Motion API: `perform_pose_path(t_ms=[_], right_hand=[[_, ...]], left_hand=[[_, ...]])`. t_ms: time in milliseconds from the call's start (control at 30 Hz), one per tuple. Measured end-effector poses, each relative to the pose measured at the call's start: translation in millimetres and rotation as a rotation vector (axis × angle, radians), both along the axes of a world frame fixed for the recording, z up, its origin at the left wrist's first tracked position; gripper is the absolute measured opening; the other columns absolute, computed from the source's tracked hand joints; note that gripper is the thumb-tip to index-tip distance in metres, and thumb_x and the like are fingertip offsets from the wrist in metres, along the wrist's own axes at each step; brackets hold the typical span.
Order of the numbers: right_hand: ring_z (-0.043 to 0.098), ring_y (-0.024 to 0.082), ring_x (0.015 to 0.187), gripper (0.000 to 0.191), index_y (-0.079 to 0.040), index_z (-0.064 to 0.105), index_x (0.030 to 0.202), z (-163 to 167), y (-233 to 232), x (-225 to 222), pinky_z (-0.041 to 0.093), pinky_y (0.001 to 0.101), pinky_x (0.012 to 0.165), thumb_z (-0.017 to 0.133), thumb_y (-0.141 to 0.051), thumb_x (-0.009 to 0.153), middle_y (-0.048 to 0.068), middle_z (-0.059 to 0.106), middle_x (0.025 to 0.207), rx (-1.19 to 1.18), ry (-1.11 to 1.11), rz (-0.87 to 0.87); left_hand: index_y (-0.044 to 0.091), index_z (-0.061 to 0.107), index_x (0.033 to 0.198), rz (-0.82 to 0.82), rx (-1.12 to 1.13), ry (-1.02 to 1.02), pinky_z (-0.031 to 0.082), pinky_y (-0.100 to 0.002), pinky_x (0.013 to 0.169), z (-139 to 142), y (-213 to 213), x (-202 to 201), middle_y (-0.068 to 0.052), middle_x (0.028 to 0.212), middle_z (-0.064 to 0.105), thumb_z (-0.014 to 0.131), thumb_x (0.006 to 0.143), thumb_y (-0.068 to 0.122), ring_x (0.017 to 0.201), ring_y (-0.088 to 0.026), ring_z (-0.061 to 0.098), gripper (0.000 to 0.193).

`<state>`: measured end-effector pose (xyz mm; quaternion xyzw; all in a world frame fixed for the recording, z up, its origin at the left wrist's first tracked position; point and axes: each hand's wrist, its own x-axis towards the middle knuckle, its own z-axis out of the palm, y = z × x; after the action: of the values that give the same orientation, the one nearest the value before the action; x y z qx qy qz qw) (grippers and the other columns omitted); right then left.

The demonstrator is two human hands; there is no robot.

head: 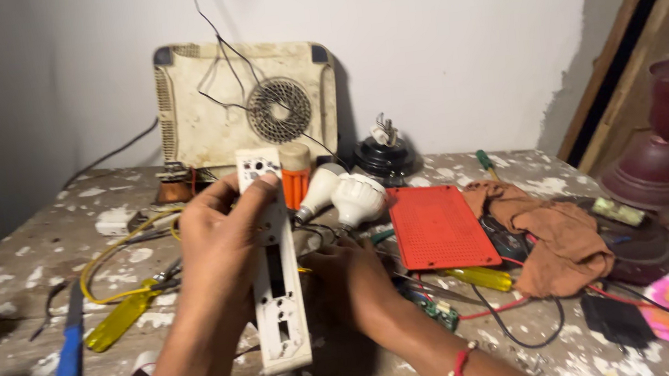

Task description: The person uses a yellow-handled screwdriver to tighten screws on a white electronic device, likely a remote control, held in the left hand. The person repeatedly adjusts the device's orientation and tightens multiple screws on its back panel.

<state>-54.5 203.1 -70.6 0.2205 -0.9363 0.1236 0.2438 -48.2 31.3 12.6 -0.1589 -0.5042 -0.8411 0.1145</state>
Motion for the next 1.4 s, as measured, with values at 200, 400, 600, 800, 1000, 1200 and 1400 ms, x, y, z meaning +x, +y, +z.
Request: perform_pose_path(t_ms=[200,400,600,800,1000,1200,1400], right_hand=[[0.064,0.035,0.107,0.024,-0.015,0.075,0.102,-10.3,-5.9,-2.7,0.044,0.0504,0.099,0.067,-0.012,0.08,0.01,0.073,0.102,0.063,0.151,-0.027],[0.059,0.04,0.106,0.051,-0.008,0.071,0.119,14.1,-2.8,7.9,0.045,0.0507,0.09,0.061,0.006,0.071,0.017,0.065,0.108,-0.146,0.201,0.018],[0.064,0.038,0.099,0.024,0.0,0.065,0.11,47.6,-14.6,35.1,0.052,0.0445,0.083,0.062,0.008,0.088,0.016,0.064,0.104,-0.483,0.532,0.103],[0.068,0.03,0.1,0.025,-0.003,0.065,0.111,73.9,-22.4,64.8,0.056,0.0368,0.088,0.069,0.005,0.088,0.013,0.064,0.105,-0.504,0.766,0.211],[0.073,0.017,0.098,0.015,-0.001,0.062,0.114,102.8,-29.4,78.5,0.059,0.031,0.084,0.066,-0.006,0.101,0.009,0.072,0.109,-0.708,0.762,0.245],[0.067,0.014,0.097,0.021,0.003,0.05,0.124,120.4,-47.7,78.0,0.062,0.0286,0.081,0.055,-0.007,0.107,0.014,0.067,0.115,-1.035,0.482,0.602],[0.071,0.018,0.098,0.02,0.004,0.047,0.123,106.6,-50.0,73.2,0.067,0.0335,0.08,0.051,-0.009,0.108,0.018,0.069,0.111,-1.072,0.55,0.607]], left_hand=[[-0.006,0.069,0.111,-0.026,-0.005,0.012,0.053,-0.026,0.057,-0.3,-3.5,4.3,-0.008,0.085,0.073,0.074,0.088,0.018,0.065,-0.011,0.065,0.033],[-0.004,0.07,0.113,-0.032,0.007,0.028,0.053,-0.024,0.06,-0.9,-3.3,5.7,-0.008,0.089,0.075,0.073,0.087,0.016,0.068,-0.01,0.067,0.033],[-0.005,0.07,0.111,-0.072,0.044,0.025,0.052,-0.025,0.059,-1.9,-1.6,4.2,-0.008,0.086,0.074,0.073,0.088,0.016,0.066,-0.01,0.065,0.031],[-0.005,0.072,0.108,-0.068,0.05,-0.008,0.049,-0.026,0.056,-6.2,-0.4,2.6,-0.008,0.082,0.074,0.074,0.087,0.015,0.063,-0.01,0.062,0.029],[-0.006,0.071,0.102,-0.115,0.1,0.046,0.048,-0.025,0.058,-10.1,2.9,-3.8,-0.006,0.083,0.072,0.076,0.088,0.012,0.067,-0.009,0.062,0.024],[-0.003,0.074,0.1,-0.07,0.05,0.003,0.047,-0.026,0.057,-8.8,-1.2,0.8,-0.008,0.08,0.074,0.076,0.085,0.011,0.064,-0.01,0.062,0.02],[-0.005,0.073,0.098,0.023,0.047,-0.019,0.052,-0.026,0.06,-0.7,-0.8,14.5,-0.007,0.079,0.076,0.077,0.081,0.008,0.066,-0.01,0.066,0.022]])
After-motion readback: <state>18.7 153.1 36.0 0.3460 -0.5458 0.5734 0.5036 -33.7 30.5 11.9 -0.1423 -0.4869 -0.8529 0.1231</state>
